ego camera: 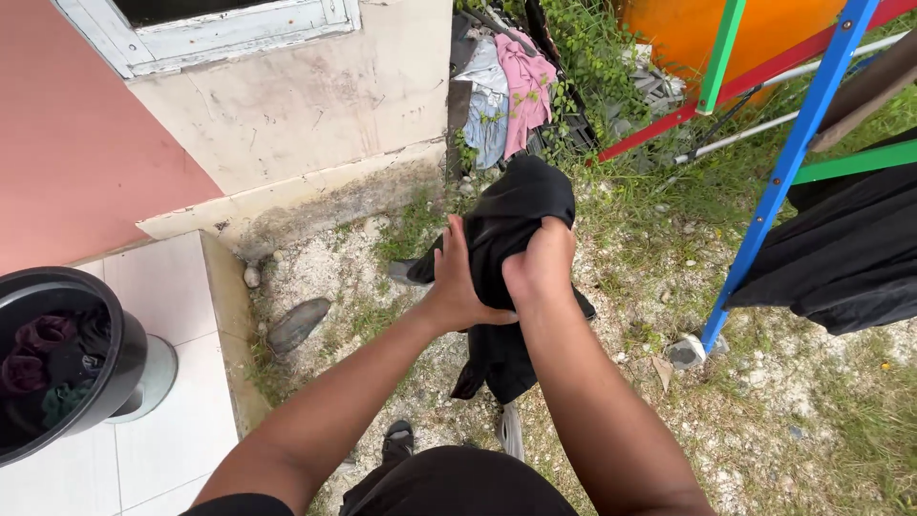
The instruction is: Hanging various wet laundry items, including shirts and undergarments, on a clothesline outdoors to dry.
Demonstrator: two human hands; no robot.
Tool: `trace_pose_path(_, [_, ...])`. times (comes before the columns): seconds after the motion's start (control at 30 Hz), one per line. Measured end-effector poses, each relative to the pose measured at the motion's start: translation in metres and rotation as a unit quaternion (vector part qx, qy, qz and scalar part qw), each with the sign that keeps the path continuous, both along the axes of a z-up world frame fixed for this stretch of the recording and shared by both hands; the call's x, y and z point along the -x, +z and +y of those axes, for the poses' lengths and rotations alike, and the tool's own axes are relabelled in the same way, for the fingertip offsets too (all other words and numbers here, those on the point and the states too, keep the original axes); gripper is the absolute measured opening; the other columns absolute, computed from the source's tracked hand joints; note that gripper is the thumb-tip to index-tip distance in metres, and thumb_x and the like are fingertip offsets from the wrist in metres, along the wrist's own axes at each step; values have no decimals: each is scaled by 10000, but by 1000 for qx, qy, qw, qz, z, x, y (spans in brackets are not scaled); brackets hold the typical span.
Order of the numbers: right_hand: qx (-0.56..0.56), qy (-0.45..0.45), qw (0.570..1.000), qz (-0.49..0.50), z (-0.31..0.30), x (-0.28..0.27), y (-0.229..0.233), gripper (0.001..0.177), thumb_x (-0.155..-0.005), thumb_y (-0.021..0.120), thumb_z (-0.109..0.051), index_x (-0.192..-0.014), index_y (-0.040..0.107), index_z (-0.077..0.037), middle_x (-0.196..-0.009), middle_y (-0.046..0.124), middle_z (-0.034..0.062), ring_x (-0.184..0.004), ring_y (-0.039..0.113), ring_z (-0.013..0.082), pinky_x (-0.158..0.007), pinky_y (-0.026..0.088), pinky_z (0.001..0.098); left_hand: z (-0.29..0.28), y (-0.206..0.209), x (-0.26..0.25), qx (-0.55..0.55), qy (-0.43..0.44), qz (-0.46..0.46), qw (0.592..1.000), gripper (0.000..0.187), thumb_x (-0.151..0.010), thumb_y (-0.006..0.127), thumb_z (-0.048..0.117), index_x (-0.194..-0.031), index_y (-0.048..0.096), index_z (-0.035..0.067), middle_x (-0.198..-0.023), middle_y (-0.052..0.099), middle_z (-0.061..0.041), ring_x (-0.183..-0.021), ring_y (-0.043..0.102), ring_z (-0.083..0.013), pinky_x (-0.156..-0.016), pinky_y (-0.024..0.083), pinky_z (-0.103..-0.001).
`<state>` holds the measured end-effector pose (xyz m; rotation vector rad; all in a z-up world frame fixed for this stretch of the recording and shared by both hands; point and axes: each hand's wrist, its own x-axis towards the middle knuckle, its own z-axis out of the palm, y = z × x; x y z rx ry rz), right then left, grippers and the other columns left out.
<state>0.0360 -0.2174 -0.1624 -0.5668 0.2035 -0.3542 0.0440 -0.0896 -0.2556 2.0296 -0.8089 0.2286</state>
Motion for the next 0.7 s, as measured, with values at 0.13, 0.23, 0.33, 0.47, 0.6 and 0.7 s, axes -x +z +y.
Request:
trace_pose_path(0.13, [138,-15,990,-13,23,48,1,302,-1018,584,16,-1316,574,-32,-1145,703,48,-1051,659,171,-941,528,343,-51,-40,-13,-196,184,-314,911,1173,-902,808,669,-1718,143,152,-1754,184,44,-1676,115,-230,-1313,63,-663])
trace_pose_path(0.23, [357,-20,933,47,-5,89,-1,279,-1092,661,-29,-1357,595,28,-1185,681,126,-1041,602,216,-890,501,365,-66,-11,-39,99,207,-93,969,650,-921,701,440,-1434,468,115,-1510,409,-79,-1471,326,-280,-1279,246,-537])
trace_pose_path(0.33, [565,27,820,-90,-38,123,17,725,-919,838,-213,-1497,446,-20,-1522,415,171,-1400,445,289,-1136,364,443,-67,36,-62,202,154,-194,947,250,-960,681,280,-1136,580,133,-1543,427,-133,-1471,397,-314,-1250,267,-565])
trace_pose_path(0.47, [189,160,958,-146,-35,142,53,938,-841,740,-530,-1581,330,-125,-1609,368,142,-1446,421,344,-1142,440,565,-62,101,-62,223,55,-262,937,150,-996,649,185,-1044,539,95,-1555,500,-149,-1397,533,-355,-1228,303,-587])
trace_pose_path(0.6, [-127,352,915,-149,-34,120,32,1115,-816,636,-786,-1617,309,-83,-1608,387,239,-1377,469,487,-979,540,560,-52,146,-72,156,-63,-430,887,157,-1017,638,134,-1061,490,102,-1514,554,-133,-1173,662,-285,-980,445,-454])
trace_pose_path(0.7, [-208,446,859,-142,-48,117,-11,874,-971,655,-615,-1592,415,-49,-1518,498,272,-1097,606,351,-834,567,367,-47,162,-92,97,-149,-536,825,178,-1036,641,104,-1120,485,118,-1522,567,-131,-1019,656,-232,-812,450,-379])
